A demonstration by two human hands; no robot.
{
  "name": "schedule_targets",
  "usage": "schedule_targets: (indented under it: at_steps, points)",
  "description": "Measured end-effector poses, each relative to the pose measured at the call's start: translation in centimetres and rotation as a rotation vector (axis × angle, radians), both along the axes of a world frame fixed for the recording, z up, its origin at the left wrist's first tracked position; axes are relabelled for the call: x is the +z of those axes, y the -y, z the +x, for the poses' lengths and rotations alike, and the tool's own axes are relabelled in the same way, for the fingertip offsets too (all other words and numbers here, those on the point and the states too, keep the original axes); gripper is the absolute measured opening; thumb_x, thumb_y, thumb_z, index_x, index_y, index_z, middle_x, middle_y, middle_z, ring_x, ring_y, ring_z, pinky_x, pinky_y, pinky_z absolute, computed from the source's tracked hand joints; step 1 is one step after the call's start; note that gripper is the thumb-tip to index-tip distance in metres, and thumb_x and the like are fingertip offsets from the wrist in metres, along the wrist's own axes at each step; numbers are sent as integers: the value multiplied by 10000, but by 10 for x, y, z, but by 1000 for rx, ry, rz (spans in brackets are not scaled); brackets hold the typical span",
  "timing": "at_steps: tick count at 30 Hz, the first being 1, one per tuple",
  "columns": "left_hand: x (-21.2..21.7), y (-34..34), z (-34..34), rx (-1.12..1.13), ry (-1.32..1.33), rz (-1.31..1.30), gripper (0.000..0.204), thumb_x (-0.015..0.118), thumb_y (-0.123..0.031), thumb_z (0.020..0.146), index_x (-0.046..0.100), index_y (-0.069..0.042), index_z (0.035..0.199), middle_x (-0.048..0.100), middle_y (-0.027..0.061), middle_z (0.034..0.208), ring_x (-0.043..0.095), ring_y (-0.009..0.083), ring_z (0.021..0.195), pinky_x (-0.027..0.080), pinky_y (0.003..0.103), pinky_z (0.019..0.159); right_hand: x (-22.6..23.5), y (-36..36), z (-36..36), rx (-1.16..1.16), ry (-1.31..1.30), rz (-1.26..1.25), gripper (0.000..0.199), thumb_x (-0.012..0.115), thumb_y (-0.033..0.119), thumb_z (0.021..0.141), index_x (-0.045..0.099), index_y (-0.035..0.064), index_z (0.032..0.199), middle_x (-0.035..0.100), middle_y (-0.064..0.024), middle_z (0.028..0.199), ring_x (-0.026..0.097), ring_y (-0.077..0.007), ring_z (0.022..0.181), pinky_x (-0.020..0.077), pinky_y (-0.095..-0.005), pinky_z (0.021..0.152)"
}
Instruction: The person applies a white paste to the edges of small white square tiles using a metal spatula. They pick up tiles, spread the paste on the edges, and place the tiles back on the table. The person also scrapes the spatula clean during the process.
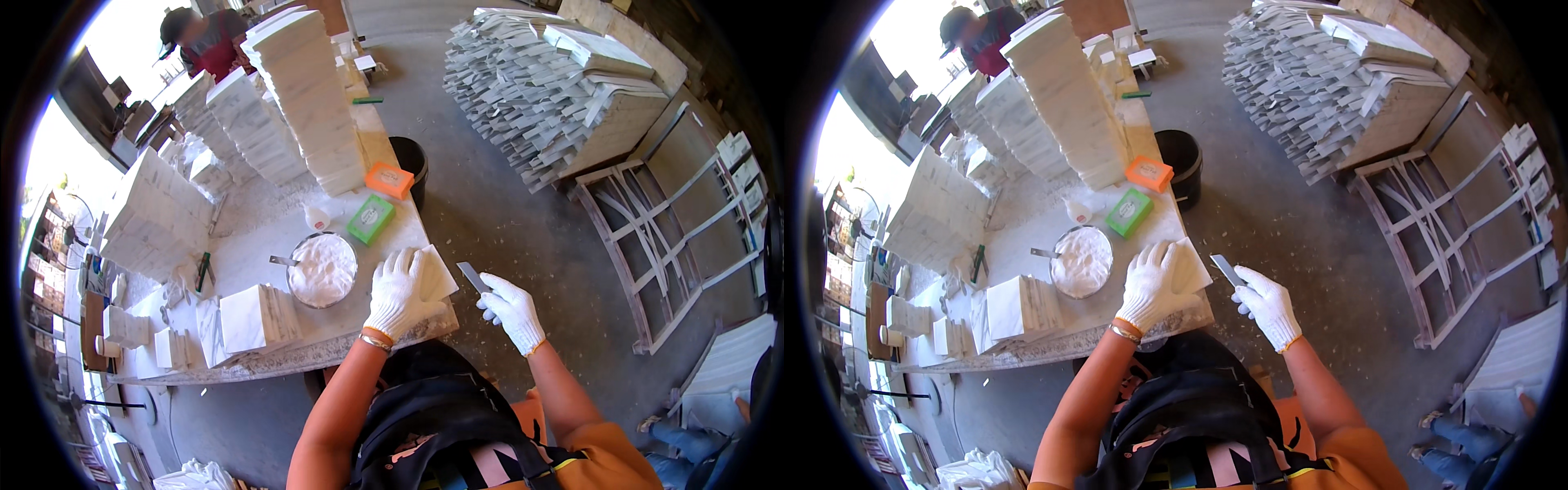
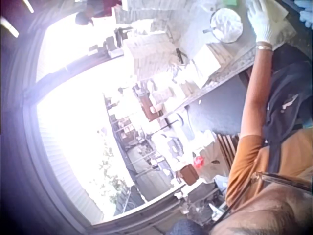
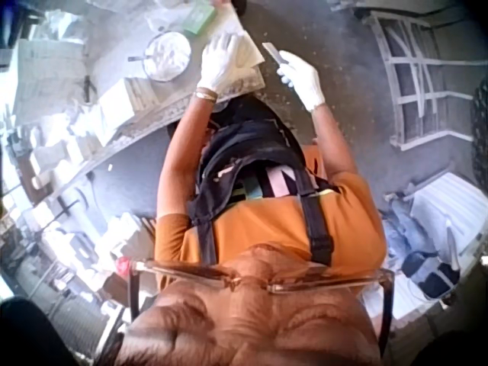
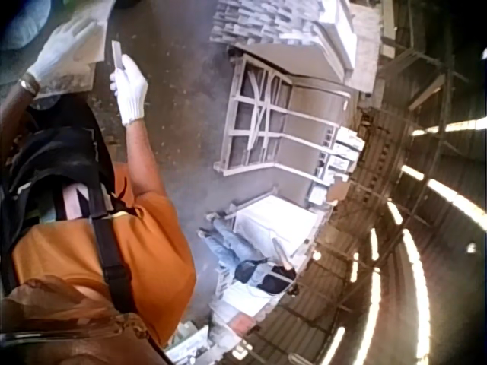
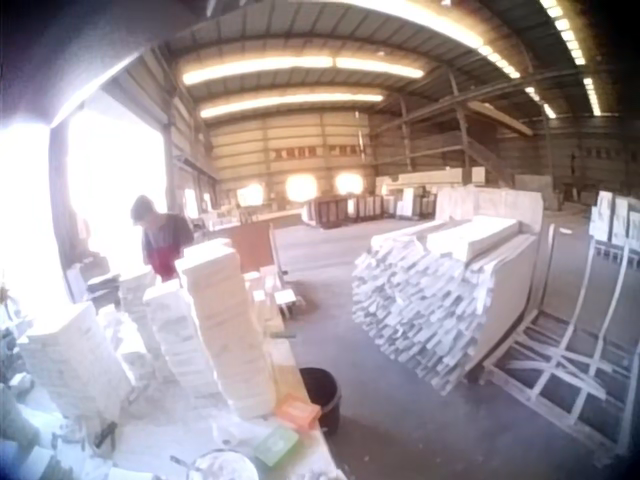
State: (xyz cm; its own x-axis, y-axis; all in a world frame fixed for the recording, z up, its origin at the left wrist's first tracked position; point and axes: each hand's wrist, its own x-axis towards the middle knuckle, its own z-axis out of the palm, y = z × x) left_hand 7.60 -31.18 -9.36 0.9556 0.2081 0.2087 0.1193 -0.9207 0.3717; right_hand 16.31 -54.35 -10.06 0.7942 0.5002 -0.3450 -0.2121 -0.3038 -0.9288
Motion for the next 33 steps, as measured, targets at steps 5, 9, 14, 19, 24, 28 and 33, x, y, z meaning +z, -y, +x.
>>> schedule_targets:
  at_steps: [5, 9, 14, 19, 24, 28, 33]
  points:
    - [-5, 0, -19, 137, -48, -37, 885, 863, -450, 609, 540, -103, 1355, 538, 155, 1344, 488, 381, 1274, 398, 539, 1012, -5, -16, -4, 58, 155, -4, 385, 639, 170, 947, 663, 75, 1320, 740, -73, 904, 669, -97, 730, 541, -271, 643]
    - [-9, 4, -35, 246, -37, -16, 869, 863, -459, 607, 566, -131, 1354, 529, 169, 1382, 489, 398, 1274, 400, 533, 1025, -11, -31, -6, 161, 446, -125, 326, 666, 198, 926, 699, 119, 1241, 750, -123, 890, 719, -224, 732, 571, -349, 663]
    - [-13, 3, -41, 261, -40, -27, 899, 870, -488, 601, 578, -124, 1369, 515, 182, 1408, 483, 409, 1282, 395, 526, 1046, -17, -45, -7, 202, 942, -189, 265, 687, 221, 890, 721, 168, 1148, 734, -143, 913, 695, -363, 767, 570, -441, 670]
    - [-17, 3, -43, 264, -29, -19, 901, 869, -539, 620, 574, -143, 1373, 507, 169, 1437, 489, 395, 1284, 406, 514, 1034, -5, -47, -11, 279, 1049, -282, 249, 677, 195, 882, 706, 154, 1126, 729, -133, 840, 702, -338, 731, 565, -443, 643]
    - [-16, 4, -44, 266, -13, -32, 894, 866, -539, 622, 578, -144, 1370, 502, 168, 1447, 480, 384, 1299, 399, 519, 1041, -1, -49, -16, 313, 1112, -320, 243, 671, 179, 880, 697, 144, 1119, 721, -132, 802, 704, -328, 716, 565, -445, 637]
    - [-18, 3, -44, 266, -22, -34, 888, 862, -544, 624, 580, -142, 1364, 498, 168, 1454, 467, 382, 1315, 389, 527, 1049, -6, -50, -15, 328, 1135, -325, 252, 673, 175, 875, 698, 142, 1123, 716, -130, 794, 700, -331, 709, 561, -449, 630]
    - [-17, 3, -44, 273, -16, -53, 893, 880, -496, 603, 576, -140, 1364, 501, 164, 1438, 470, 392, 1300, 382, 524, 1065, -1, -50, -12, 354, 1124, -303, 242, 665, 183, 884, 702, 137, 1118, 715, -131, 791, 698, -328, 702, 557, -450, 622]
